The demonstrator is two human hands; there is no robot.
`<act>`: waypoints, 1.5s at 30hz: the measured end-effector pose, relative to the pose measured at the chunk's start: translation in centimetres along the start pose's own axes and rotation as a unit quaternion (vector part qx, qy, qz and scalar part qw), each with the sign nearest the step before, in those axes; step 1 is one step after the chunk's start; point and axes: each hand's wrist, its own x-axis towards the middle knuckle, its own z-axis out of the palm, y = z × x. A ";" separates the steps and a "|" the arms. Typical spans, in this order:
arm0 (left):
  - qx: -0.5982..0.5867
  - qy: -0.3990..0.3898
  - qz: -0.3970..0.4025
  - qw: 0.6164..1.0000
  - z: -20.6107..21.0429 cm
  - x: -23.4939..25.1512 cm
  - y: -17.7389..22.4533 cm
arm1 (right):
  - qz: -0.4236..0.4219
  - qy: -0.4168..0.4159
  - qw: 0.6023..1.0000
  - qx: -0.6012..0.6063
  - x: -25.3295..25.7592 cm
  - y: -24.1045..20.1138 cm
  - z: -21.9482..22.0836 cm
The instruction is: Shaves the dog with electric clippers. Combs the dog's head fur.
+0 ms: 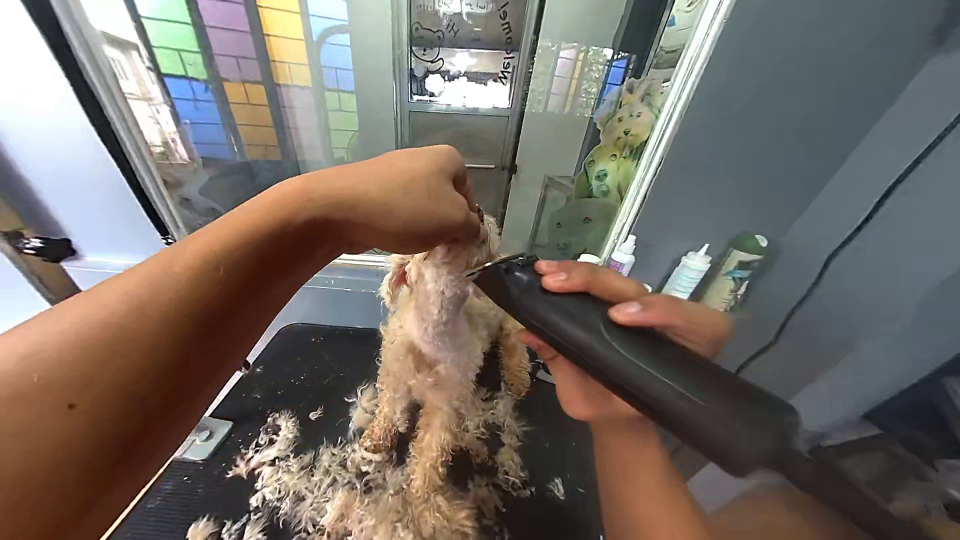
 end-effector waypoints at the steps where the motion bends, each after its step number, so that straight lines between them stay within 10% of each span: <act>1: 0.000 -0.002 0.004 1.000 0.0 -0.2 0.1 | 0.001 -0.005 1.000 0.018 0.0 0.7 0.2; 10: -0.022 -0.003 0.050 0.998 -0.2 -1.6 -1.3 | 0.215 -0.119 0.962 0.121 -1.1 1.5 -1.5; 19: -0.052 -0.006 0.065 0.997 -0.3 -2.7 -2.6 | 0.042 -0.026 0.989 0.136 0.6 1.7 -0.1; 26: -0.045 0.026 0.068 0.996 0.1 -3.4 -3.3 | 0.226 -0.115 0.966 0.040 -2.1 2.3 1.6; 30: -0.019 0.053 0.028 0.998 0.6 -3.9 -2.9 | 0.368 -0.269 0.887 -0.079 -1.0 0.8 -0.1; 37: -0.025 0.237 -0.042 0.970 10.3 -4.0 -4.0 | 0.369 -0.031 0.924 0.099 -3.1 -3.8 -4.6; 45: -0.407 0.425 -0.044 0.807 24.3 0.1 -2.8 | 0.524 0.113 0.835 0.126 2.9 -10.0 -2.4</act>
